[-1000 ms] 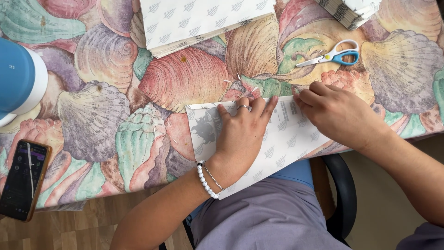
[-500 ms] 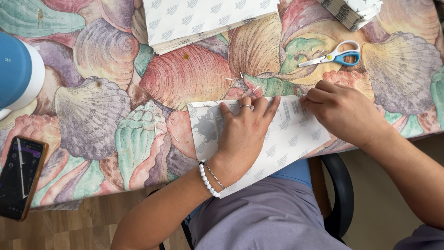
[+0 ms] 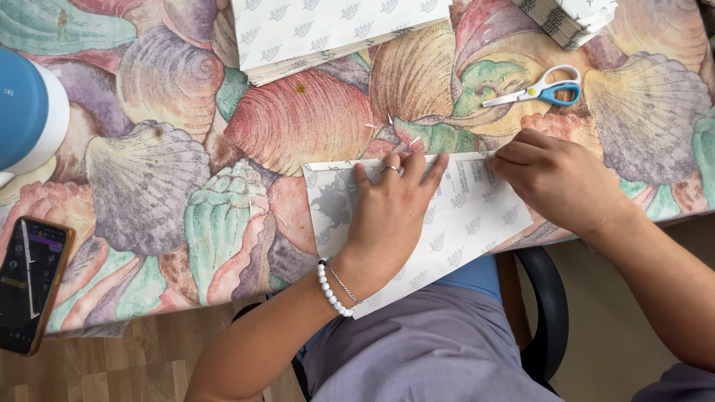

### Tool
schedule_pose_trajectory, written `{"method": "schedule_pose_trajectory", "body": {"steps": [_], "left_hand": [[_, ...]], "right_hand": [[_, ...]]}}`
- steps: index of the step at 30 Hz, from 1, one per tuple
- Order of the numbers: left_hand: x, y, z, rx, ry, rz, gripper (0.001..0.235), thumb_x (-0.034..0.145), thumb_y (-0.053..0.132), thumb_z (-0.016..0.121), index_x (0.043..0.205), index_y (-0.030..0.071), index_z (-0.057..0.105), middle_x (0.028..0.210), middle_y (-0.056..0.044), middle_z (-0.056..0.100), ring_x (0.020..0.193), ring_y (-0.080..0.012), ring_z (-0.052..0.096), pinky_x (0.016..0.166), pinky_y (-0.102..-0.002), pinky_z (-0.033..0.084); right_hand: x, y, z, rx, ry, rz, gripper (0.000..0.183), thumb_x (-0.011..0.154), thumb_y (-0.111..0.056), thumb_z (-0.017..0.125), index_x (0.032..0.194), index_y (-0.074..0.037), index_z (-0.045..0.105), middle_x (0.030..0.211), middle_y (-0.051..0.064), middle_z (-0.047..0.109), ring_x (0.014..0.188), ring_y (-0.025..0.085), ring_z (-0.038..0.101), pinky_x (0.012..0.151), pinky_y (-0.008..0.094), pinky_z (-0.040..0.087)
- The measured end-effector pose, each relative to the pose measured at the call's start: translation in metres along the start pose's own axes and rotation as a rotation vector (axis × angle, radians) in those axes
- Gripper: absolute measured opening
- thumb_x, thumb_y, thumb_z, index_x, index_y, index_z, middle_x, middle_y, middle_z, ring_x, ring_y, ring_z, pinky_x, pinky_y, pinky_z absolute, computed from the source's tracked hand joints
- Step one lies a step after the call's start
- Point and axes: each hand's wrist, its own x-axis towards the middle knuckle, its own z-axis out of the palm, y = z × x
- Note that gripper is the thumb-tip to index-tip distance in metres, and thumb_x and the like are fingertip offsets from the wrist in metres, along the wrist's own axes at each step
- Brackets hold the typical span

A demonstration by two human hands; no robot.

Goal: Folding printed paper sheets into a triangular sleeve shape

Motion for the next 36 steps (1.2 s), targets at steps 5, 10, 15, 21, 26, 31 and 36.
{"method": "schedule_pose_trajectory", "body": {"steps": [5,10,15,21,26,31,36], "left_hand": [[-0.001,-0.001,-0.001,-0.008,0.0,0.001,0.059,0.091,0.031,0.06,0.148,0.04,0.05,0.121,0.002,0.054,0.11,-0.022,0.054,0.09,-0.055,0.054],[-0.002,0.0,-0.001,-0.02,-0.015,-0.019,0.063,0.089,0.029,0.062,0.149,0.042,0.048,0.13,0.003,0.052,0.112,-0.0221,0.052,0.093,-0.056,0.051],[-0.002,0.0,-0.001,0.006,-0.041,-0.004,0.067,0.089,0.027,0.061,0.153,0.04,0.044,0.123,0.0,0.051,0.116,-0.0234,0.052,0.095,-0.055,0.051],[0.015,-0.01,-0.008,-0.178,-0.017,0.033,0.041,0.09,0.019,0.06,0.128,0.032,0.069,0.103,-0.001,0.055,0.086,-0.0224,0.06,0.053,-0.039,0.051],[0.036,-0.012,-0.002,-0.208,0.038,0.046,0.019,0.09,0.015,0.061,0.105,0.026,0.068,0.092,-0.003,0.063,0.082,-0.0262,0.064,0.071,-0.042,0.048],[0.065,-0.032,0.001,-0.396,-0.251,0.074,0.036,0.082,0.003,0.066,0.117,0.011,0.061,0.107,-0.012,0.064,0.084,-0.0262,0.067,0.068,-0.043,0.056],[0.083,-0.048,-0.003,-0.589,-0.591,-0.01,0.037,0.077,0.031,0.089,0.099,0.019,0.062,0.103,-0.004,0.072,0.099,-0.0308,0.068,0.08,-0.048,0.052]], "right_hand": [[0.001,-0.001,0.003,-0.112,-0.077,0.002,0.054,0.091,-0.001,0.065,0.143,-0.015,0.065,0.082,-0.005,0.059,0.08,0.018,0.057,0.059,0.03,0.056],[0.022,-0.004,-0.011,-0.085,-0.283,0.057,0.049,0.092,-0.009,0.06,0.138,-0.025,0.065,0.088,-0.006,0.059,0.084,0.019,0.058,0.058,0.033,0.059],[-0.002,0.02,-0.024,-0.056,-0.357,0.202,0.051,0.087,-0.026,0.072,0.135,-0.044,0.067,0.094,-0.003,0.057,0.089,0.021,0.062,0.066,0.035,0.061],[-0.06,0.018,-0.022,0.473,0.019,0.474,0.04,0.095,0.005,0.063,0.123,-0.018,0.08,0.106,0.005,0.065,0.075,0.02,0.061,0.074,0.034,0.049],[-0.093,-0.033,-0.034,0.755,0.205,0.754,0.029,0.099,0.008,0.062,0.123,-0.001,0.075,0.098,0.01,0.066,0.079,0.015,0.058,0.065,0.026,0.042],[-0.112,-0.053,-0.022,0.834,0.261,0.899,0.027,0.096,0.006,0.063,0.119,-0.001,0.076,0.104,0.007,0.071,0.085,0.011,0.059,0.067,0.023,0.04],[-0.116,-0.045,-0.01,0.892,0.325,0.817,0.03,0.094,0.002,0.065,0.122,-0.004,0.074,0.108,0.006,0.071,0.09,0.01,0.064,0.071,0.021,0.049]]}}
